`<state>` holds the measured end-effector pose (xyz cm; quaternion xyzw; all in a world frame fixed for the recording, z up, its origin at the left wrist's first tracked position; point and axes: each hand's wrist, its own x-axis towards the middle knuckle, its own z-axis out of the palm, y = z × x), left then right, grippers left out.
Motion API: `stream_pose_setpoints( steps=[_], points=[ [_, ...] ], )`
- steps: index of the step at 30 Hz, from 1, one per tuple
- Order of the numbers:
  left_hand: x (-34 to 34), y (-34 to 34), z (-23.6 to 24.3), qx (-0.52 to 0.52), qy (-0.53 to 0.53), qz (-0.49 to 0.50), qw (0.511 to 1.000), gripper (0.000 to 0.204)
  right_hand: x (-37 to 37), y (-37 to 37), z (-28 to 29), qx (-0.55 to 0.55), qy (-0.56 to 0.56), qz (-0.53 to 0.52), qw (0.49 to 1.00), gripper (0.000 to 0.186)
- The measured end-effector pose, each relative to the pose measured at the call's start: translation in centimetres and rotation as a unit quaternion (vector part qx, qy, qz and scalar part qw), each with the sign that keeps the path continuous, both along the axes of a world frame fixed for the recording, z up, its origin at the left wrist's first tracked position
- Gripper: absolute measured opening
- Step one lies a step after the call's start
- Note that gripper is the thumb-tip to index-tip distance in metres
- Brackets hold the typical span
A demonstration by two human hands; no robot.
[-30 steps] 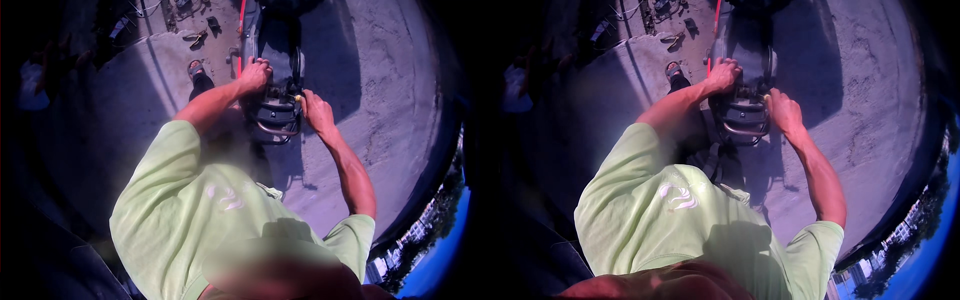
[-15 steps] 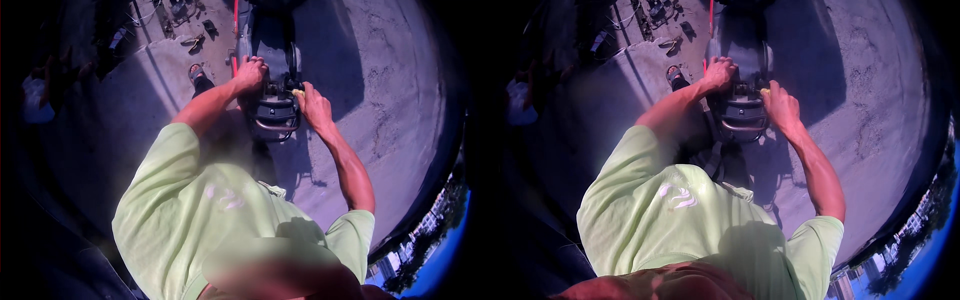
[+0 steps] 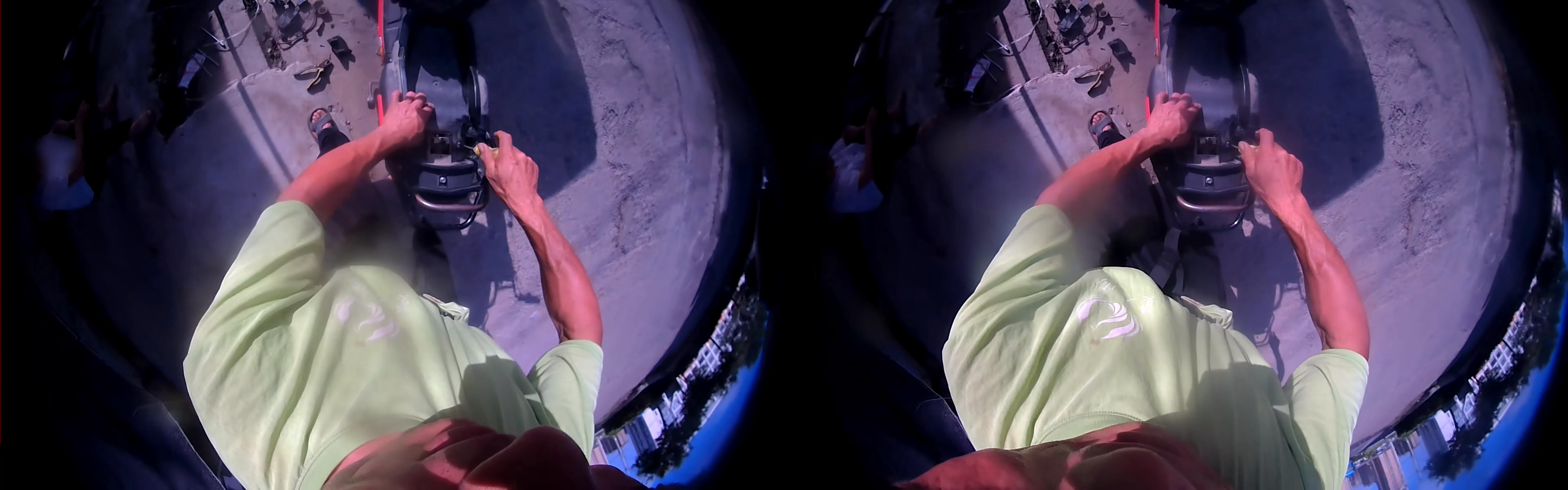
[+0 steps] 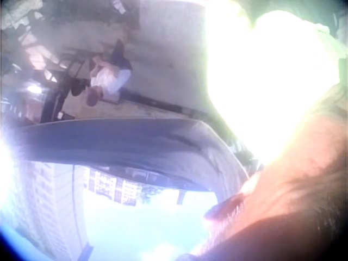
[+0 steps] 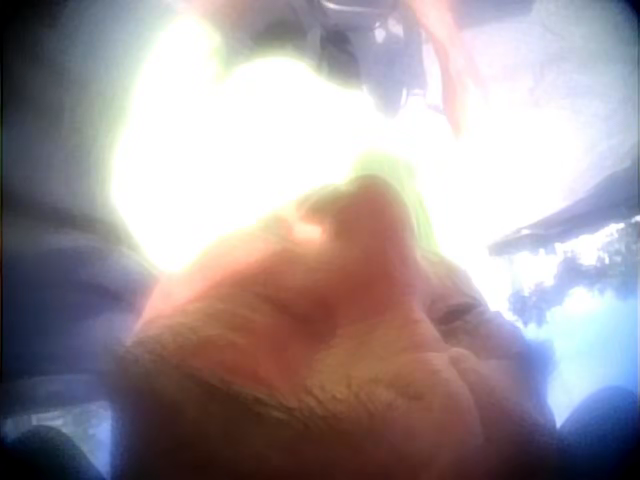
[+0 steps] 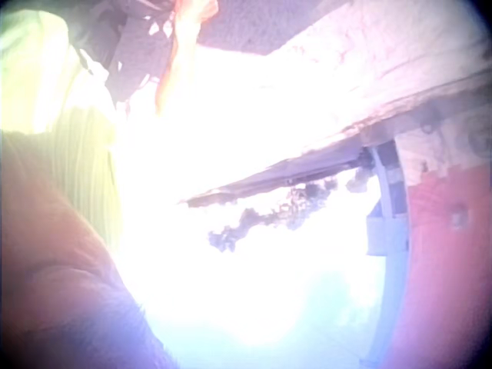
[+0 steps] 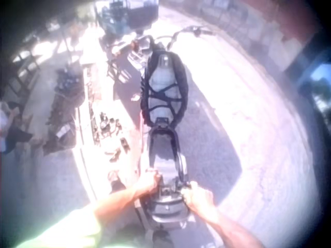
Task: The person uses a screwdriver to loosen and remove screws from the interior storage compartment of a moped, handles the detached plastic component, and sets it aside.
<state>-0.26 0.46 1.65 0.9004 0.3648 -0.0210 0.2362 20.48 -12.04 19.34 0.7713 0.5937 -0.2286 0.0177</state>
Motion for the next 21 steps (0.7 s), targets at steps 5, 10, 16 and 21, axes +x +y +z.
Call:
stream_pose_setpoints(
  steps=[5,10,16,21],
  points=[
    [-0.1,-0.1,-0.6,0.009,-0.015,0.005,1.000,0.053,1.1,-0.9,-1.2,0.137,0.045,0.105,0.984,0.047],
    [0.0,-0.1,-0.7,0.007,-0.010,0.003,1.000,0.054,0.1,0.2,-0.6,0.057,-0.004,0.005,0.998,0.049],
    [-0.1,0.0,-0.5,-0.003,-0.011,0.008,1.000,0.056,1.0,-0.4,-0.6,0.105,0.055,0.108,0.987,0.048],
    [0.3,0.1,-0.5,-0.003,-0.005,-0.003,1.000,0.057,0.6,-0.4,-0.4,0.035,0.009,-0.003,0.999,0.045]
  ],
)
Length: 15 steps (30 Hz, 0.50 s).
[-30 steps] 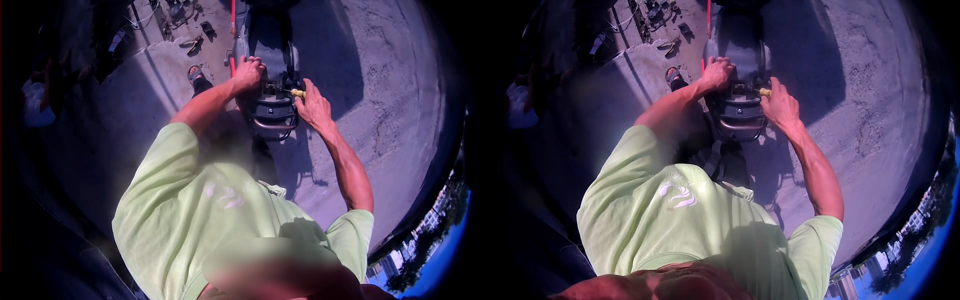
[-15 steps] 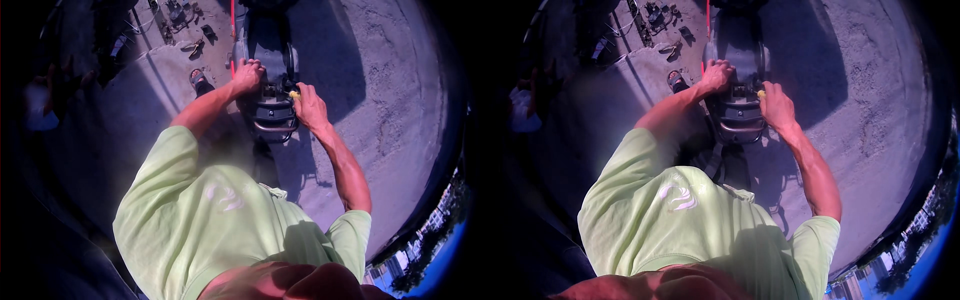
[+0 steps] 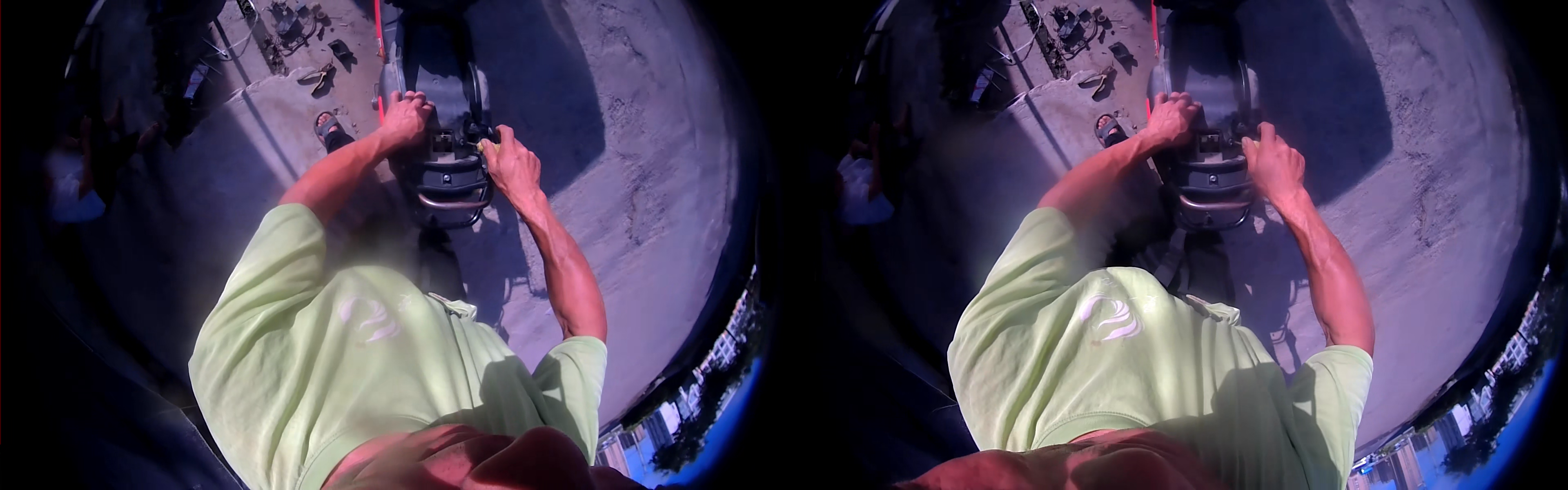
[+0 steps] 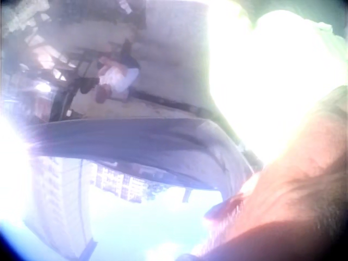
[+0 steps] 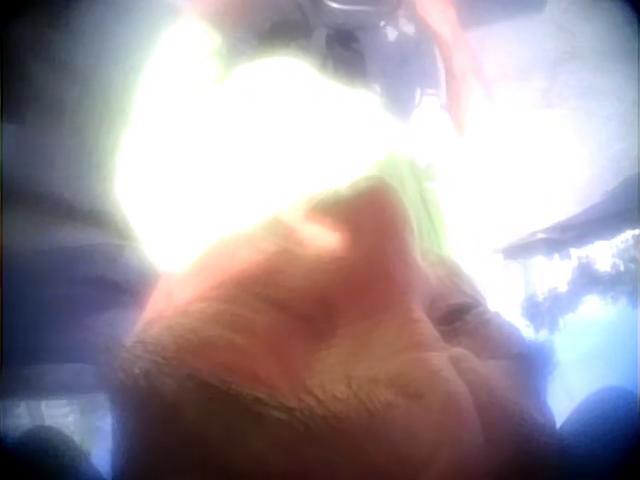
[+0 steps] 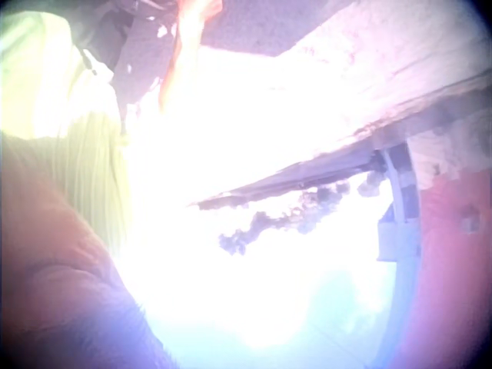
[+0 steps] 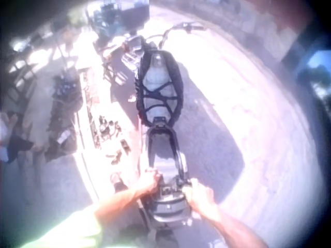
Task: The person uses a screwdriver to loosen and remove screws from the interior storage compartment of a moped, handles the detached plastic component, and sets it aside.
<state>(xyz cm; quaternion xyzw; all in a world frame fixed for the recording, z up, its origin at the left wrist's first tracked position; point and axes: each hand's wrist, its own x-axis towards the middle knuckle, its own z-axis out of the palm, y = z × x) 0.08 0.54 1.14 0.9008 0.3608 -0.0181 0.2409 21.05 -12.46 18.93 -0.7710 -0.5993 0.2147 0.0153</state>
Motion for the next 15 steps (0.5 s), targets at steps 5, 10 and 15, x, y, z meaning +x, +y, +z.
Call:
stream_pose_setpoints(
  steps=[5,10,15],
  points=[
    [-0.1,0.1,-0.7,0.016,-0.004,0.003,1.000,0.055,1.1,-0.7,-0.6,0.039,0.032,0.072,0.996,0.051],
    [-0.2,0.5,-0.7,0.015,0.011,-0.008,1.000,0.051,0.3,-0.7,-1.1,0.009,0.040,0.024,0.999,0.048],
    [0.1,0.8,0.4,0.000,0.026,-0.011,1.000,0.050,-0.5,-1.0,-0.3,0.085,0.033,0.000,0.996,0.042]
  ],
)
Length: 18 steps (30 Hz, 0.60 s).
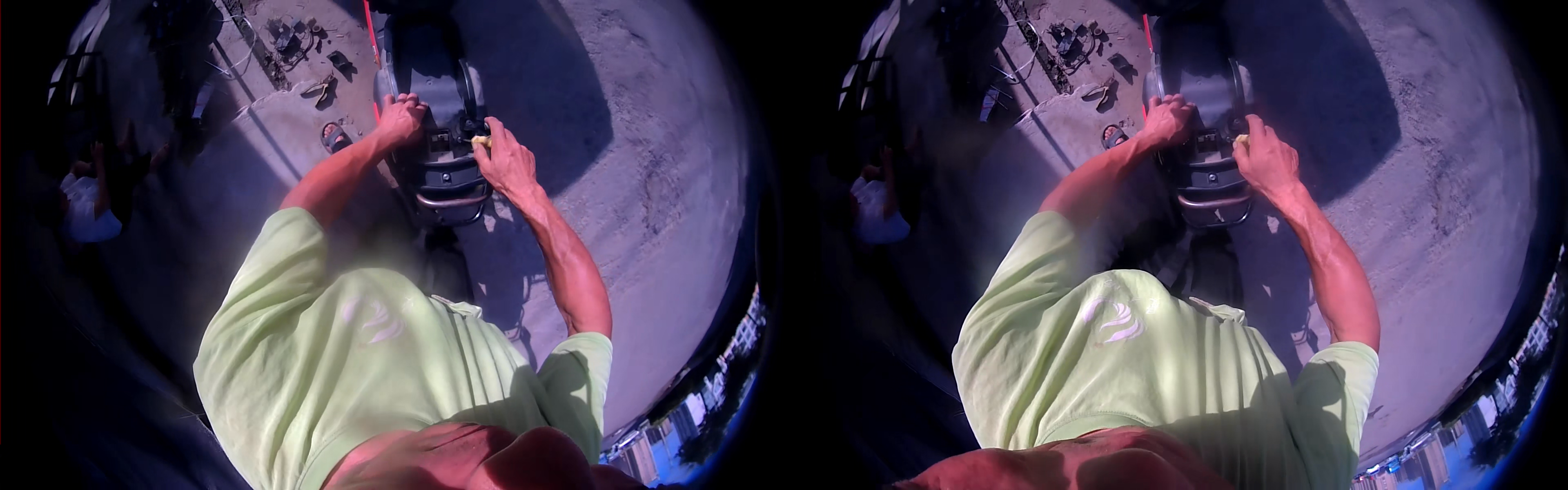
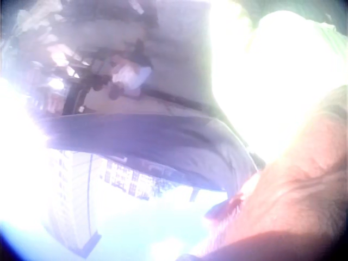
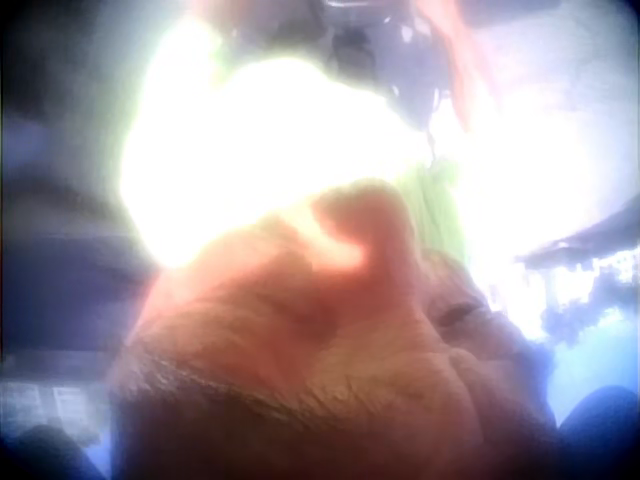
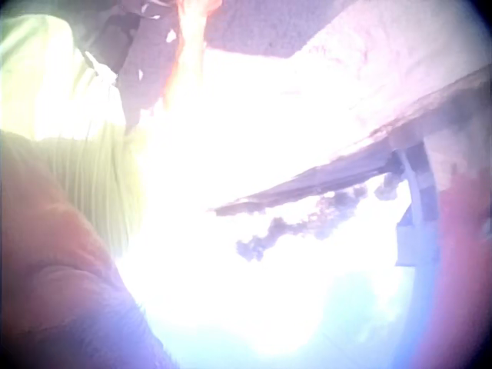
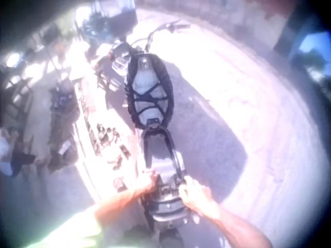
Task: The person uses a screwdriver to loosen and remove screws from the interior storage compartment of a moped, handles the detached plastic component, and sets it aside.
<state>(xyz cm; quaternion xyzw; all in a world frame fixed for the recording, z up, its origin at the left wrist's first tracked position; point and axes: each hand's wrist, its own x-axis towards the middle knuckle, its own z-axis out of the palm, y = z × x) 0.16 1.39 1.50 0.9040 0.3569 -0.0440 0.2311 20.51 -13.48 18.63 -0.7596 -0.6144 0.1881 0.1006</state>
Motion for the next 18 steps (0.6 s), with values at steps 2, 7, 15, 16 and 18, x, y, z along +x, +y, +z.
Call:
stream_pose_setpoints(
  steps=[2,7,15,16,18],
  points=[
    [0.6,-0.2,-0.2,0.015,-0.010,0.004,1.000,0.050,0.3,-0.2,-0.3,0.037,0.008,0.015,0.999,0.038],
    [0.4,-0.3,1.4,0.008,-0.001,0.011,1.000,0.058,-0.1,0.6,-0.4,-0.033,-0.001,-0.019,0.999,0.030],
    [0.7,-1.1,-1.0,0.023,-0.034,-0.030,0.999,0.047,0.2,-1.6,-1.0,0.036,0.000,0.053,0.998,0.029],
    [0.7,-1.2,-0.8,0.024,-0.034,-0.028,0.999,0.047,0.1,-1.6,-0.7,0.042,-0.011,0.048,0.998,0.029],
    [1.6,-2.3,-0.3,0.027,-0.023,-0.020,0.999,0.047,1.2,-1.8,-1.0,-0.021,-0.008,0.004,1.000,0.031]
  ],
)
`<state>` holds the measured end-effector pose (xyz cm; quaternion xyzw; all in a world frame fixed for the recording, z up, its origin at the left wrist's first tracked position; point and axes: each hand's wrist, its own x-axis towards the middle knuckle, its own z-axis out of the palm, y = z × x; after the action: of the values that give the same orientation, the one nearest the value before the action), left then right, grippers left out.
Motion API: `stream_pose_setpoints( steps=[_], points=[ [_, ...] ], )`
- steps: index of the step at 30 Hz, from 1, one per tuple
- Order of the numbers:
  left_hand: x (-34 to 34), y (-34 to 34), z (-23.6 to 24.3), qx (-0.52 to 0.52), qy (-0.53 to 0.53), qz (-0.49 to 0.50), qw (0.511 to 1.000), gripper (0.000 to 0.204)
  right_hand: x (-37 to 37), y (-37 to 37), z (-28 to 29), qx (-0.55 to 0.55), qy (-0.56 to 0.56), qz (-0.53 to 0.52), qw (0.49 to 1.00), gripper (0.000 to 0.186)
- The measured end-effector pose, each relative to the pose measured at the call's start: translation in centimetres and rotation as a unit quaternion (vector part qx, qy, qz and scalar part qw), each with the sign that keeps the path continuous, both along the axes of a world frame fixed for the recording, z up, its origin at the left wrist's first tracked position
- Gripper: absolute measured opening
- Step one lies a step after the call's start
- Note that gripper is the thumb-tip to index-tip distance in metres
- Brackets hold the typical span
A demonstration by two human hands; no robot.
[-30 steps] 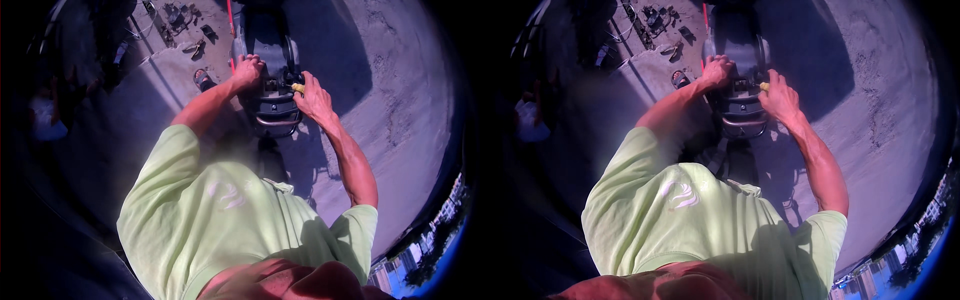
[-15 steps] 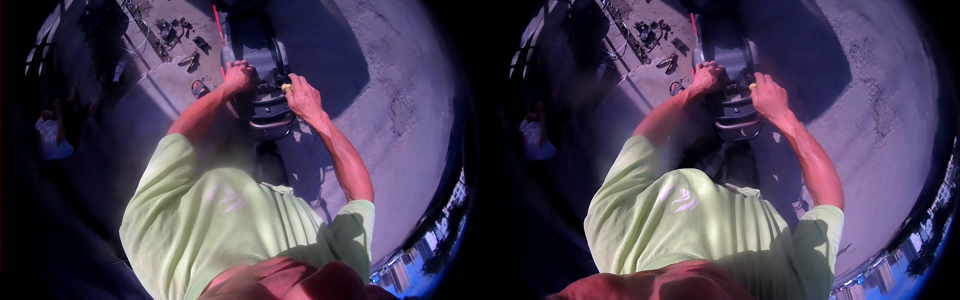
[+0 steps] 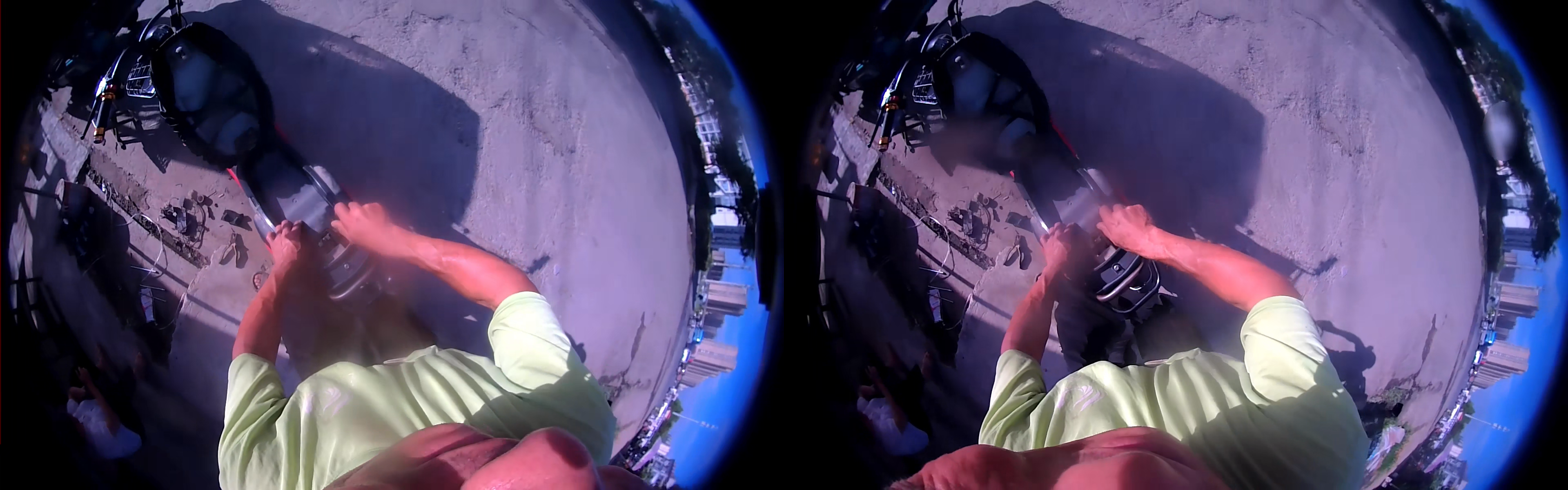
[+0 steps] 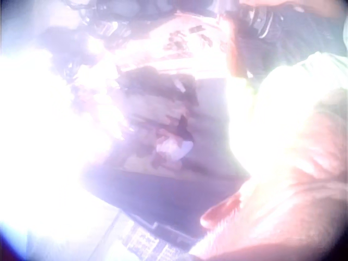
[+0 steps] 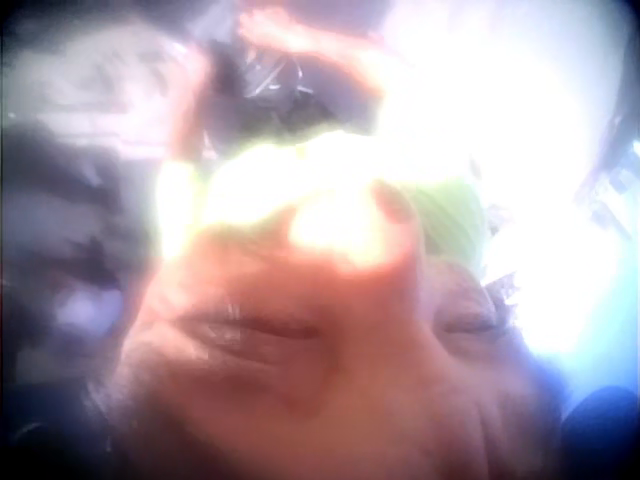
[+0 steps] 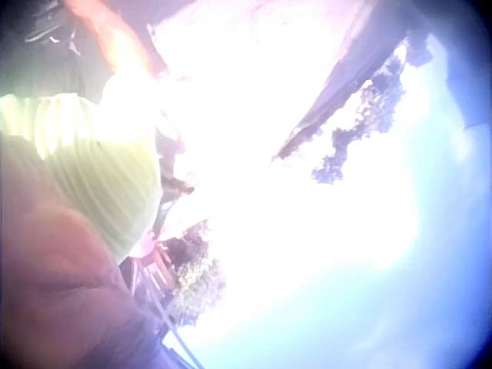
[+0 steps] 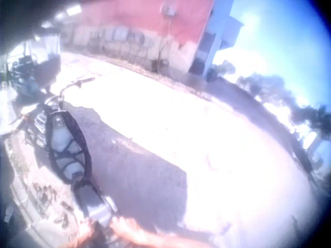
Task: The person uses a screwdriver to loosen and remove screws from the interior storage compartment of a moped, handles the detached plastic component, and sets it aside.
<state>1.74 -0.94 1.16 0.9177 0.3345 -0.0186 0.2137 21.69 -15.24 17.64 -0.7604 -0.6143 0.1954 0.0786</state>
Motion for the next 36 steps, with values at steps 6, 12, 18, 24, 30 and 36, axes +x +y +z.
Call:
stream_pose_setpoints(
  steps=[6,12,18,24,30,36],
  points=[
    [-2.0,1.0,-0.2,0.039,-0.047,0.022,0.998,0.032,-0.7,2.5,1.1,-0.019,0.014,0.020,1.000,0.037],
    [-1.4,2.6,0.4,-0.004,0.004,0.003,1.000,0.060,-1.3,2.2,0.0,0.047,-0.024,-0.001,0.999,0.042],
    [-3.0,0.9,-2.0,-0.012,0.000,0.031,0.999,0.059,-3.4,2.3,1.4,0.036,-0.038,0.056,0.997,0.034],
    [-1.8,1.4,-1.4,-0.027,-0.014,0.032,0.999,0.056,-2.2,3.2,1.2,-0.061,-0.080,0.021,0.995,0.032],
    [-2.3,1.5,-1.9,-0.015,-0.030,0.034,0.999,0.053,-1.5,2.8,2.3,-0.036,-0.021,0.083,0.996,0.035],
    [-2.0,1.4,-1.1,-0.026,-0.027,0.027,0.999,0.054,-2.2,3.1,1.7,-0.083,-0.035,0.029,0.996,0.036]
  ],
)
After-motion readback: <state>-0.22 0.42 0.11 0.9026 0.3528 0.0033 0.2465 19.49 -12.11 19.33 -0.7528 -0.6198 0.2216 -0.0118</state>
